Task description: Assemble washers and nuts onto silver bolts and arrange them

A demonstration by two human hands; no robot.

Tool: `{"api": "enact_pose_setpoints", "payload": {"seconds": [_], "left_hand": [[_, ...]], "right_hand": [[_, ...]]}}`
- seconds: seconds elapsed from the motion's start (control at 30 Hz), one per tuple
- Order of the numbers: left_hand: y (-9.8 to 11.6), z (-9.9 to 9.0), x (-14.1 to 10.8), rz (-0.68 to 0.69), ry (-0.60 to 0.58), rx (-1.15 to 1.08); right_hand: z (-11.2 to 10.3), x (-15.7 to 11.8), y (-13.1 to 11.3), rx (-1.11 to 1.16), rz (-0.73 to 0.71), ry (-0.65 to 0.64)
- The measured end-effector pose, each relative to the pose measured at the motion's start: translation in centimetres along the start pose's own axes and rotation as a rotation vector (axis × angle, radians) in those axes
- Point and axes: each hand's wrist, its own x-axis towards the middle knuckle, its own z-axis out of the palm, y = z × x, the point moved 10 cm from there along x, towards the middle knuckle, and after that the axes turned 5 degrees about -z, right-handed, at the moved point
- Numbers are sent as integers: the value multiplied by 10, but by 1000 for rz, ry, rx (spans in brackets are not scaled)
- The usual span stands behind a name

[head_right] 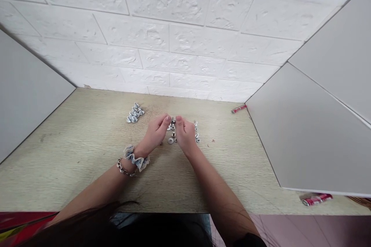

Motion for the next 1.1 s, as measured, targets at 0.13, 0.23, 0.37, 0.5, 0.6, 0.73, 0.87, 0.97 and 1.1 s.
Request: {"api": "enact_pose_setpoints", "payload": {"seconds": [0.13,0.23,0.37,0.5,0.6,0.73,0.87,0.97,1.1], "left_hand": [[-7,-6,2,-70,41,-33],[-14,-10,3,-123,65,-73],[-18,-12,4,-147,87,-119],[-16,-11,4,-143,77,-114],[-15,-8,4,-138,56,-102],[-11,-3,3,-99,19,-81],[-10,-2,4,-76,14,-56],[-8,-6,4,-56,39,8],[-9,-10,4,-75,64,65]], "right_hand": [[-2,0,-12,49,-103,35],[1,0,-21,23,-166,14],[4,0,-24,-22,-191,7],[4,0,-27,-87,-219,-3],[3,0,-32,-160,-263,-9],[6,1,-25,-222,-205,-68],[10,2,-15,-223,-131,-113],[11,3,-16,-236,-128,-126],[9,4,-17,-213,-109,-116]]}}
